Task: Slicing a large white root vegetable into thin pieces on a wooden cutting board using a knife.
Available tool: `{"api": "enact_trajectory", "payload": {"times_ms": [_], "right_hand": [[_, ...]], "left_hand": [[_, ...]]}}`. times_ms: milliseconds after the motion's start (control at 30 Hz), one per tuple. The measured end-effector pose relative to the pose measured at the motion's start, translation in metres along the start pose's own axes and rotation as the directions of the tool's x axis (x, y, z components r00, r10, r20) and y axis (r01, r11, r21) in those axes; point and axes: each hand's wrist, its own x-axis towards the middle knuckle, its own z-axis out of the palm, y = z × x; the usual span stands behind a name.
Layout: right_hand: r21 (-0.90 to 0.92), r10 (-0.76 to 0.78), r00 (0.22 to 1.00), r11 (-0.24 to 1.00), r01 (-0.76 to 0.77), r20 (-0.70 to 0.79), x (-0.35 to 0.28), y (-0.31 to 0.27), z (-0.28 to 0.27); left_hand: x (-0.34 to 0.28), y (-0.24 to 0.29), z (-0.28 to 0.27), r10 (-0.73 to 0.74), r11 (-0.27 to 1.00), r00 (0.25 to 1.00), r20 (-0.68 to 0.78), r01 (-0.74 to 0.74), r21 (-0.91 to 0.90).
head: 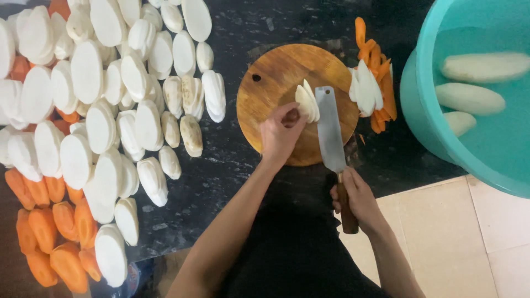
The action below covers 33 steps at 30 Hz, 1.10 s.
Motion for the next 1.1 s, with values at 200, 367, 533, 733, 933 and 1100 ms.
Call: {"api": "enact_trajectory", "payload": {"times_ms": [200,367,533,733,933,1100], "right_hand": [[0.095,-0.01,0.999,0.995,0.006,0.039,0.003,0.005,0.009],[0.043,-0.046,0.996,0.998,0.042,0.081,0.009,0.003,0.013],[-0.02,-0.08,0.993,0.996,0.082,0.088,0.015,0.001,0.026],[0.065,-0.083,0.975,0.995,0.071,0.208,0.028,-0.017,0.058],[0.06,-0.104,0.938,0.994,0.089,0.331,0.043,-0.043,0.115],[0.122,-0.079,0.901,0.992,0.029,0.426,0.069,-0.052,0.168]], "left_hand": [[0.002,-0.001,0.027,0.186,0.983,0.981,-0.047,-0.185,0.024],[-0.003,0.012,0.035,0.205,0.978,0.967,-0.152,-0.197,0.065],[0.006,0.002,0.024,0.254,0.964,0.934,-0.251,-0.222,0.149],[0.028,-0.007,-0.009,0.435,0.887,0.833,-0.341,-0.332,0.321],[0.052,0.0,-0.063,0.498,0.836,0.745,-0.444,-0.277,0.473],[0.078,-0.006,-0.105,0.472,0.827,0.725,-0.501,-0.168,0.536]]}}
